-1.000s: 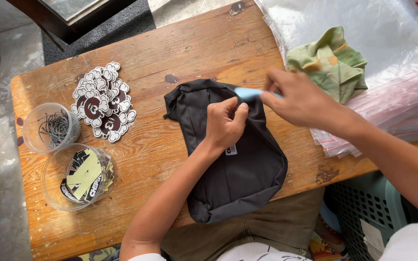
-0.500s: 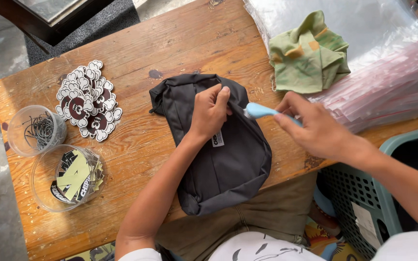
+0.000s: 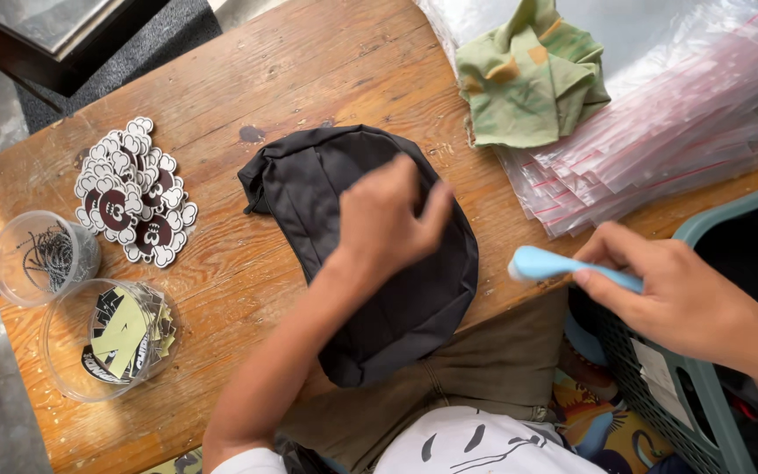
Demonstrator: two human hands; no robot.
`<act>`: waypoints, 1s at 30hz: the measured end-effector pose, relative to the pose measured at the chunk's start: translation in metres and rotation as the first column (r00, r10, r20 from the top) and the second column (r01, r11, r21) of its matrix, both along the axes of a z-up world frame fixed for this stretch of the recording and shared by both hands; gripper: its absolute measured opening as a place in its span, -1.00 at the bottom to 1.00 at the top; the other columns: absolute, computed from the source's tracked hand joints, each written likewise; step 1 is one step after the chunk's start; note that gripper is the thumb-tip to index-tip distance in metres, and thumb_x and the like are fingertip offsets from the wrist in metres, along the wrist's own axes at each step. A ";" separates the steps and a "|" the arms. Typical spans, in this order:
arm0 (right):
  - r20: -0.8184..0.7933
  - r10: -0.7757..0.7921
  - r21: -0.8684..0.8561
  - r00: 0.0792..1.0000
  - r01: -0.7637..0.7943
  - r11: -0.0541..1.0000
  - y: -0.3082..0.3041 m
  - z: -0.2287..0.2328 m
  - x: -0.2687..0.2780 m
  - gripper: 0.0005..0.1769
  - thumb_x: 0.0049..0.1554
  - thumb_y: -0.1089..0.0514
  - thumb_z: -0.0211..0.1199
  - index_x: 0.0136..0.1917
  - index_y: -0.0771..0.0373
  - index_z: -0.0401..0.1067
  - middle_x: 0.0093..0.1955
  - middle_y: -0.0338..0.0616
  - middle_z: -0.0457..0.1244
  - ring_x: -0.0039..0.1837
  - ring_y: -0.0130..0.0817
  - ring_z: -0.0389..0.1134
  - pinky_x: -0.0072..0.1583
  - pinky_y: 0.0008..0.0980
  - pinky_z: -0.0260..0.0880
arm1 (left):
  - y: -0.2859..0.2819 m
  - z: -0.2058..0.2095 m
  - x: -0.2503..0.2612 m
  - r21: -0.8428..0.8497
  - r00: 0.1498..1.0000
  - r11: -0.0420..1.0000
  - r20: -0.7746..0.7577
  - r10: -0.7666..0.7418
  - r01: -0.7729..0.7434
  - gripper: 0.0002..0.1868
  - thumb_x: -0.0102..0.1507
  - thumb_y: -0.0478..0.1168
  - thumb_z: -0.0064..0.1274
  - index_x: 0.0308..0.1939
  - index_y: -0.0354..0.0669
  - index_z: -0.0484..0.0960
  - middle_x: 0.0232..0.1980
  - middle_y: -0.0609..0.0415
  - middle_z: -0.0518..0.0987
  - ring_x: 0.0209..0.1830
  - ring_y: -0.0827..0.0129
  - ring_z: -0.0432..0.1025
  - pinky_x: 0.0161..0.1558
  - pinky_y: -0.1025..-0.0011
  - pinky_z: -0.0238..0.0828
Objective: The person cleans a black bag with a brush, attaches a keychain to the zipper, wipes a plastic bag with a cloth, and places the bag inside the plastic bag.
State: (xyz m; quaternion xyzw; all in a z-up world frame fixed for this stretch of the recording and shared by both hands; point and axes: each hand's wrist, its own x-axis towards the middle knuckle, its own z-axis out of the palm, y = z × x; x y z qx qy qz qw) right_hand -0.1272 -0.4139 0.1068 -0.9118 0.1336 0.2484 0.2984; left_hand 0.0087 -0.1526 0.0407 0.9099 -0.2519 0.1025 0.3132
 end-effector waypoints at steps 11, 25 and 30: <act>0.401 -0.034 0.124 0.915 -0.017 0.992 0.027 -0.029 -0.001 -0.82 0.14 0.07 0.25 0.01 0.13 0.43 -0.26 -0.31 0.37 -0.33 -0.44 0.29 -0.17 -0.36 0.26 | 0.002 0.012 -0.045 0.052 0.805 0.938 -0.531 -0.264 0.341 -0.66 0.35 -0.04 -0.15 -0.42 -0.15 0.26 -0.43 -0.04 0.46 -0.41 -0.04 0.33 -0.37 0.01 0.15; 0.592 -0.003 0.165 0.806 -0.117 0.979 0.069 -0.078 -0.020 -0.82 0.08 0.08 0.30 -0.05 0.15 0.49 -0.38 -0.05 0.36 -0.29 -0.10 0.45 -0.27 -0.21 0.40 | 0.035 -0.022 -0.040 -0.529 0.793 0.808 -0.362 -0.490 0.258 -0.72 0.41 -0.15 -0.13 -0.38 -0.12 0.33 -0.53 0.07 0.28 -0.47 0.36 0.27 -0.36 0.40 0.26; 0.438 0.288 0.112 0.852 -0.369 0.923 0.071 -0.059 -0.039 -0.85 0.00 -0.03 0.32 -0.20 0.00 0.46 -0.50 -0.37 0.29 -0.52 -0.42 0.24 -0.35 -0.34 0.25 | 0.031 -0.017 -0.043 -0.313 0.849 0.879 -0.279 -0.448 0.360 -0.79 0.34 -0.12 -0.02 -0.27 -0.14 0.35 -0.36 0.03 0.41 -0.39 0.11 0.31 -0.25 0.18 0.21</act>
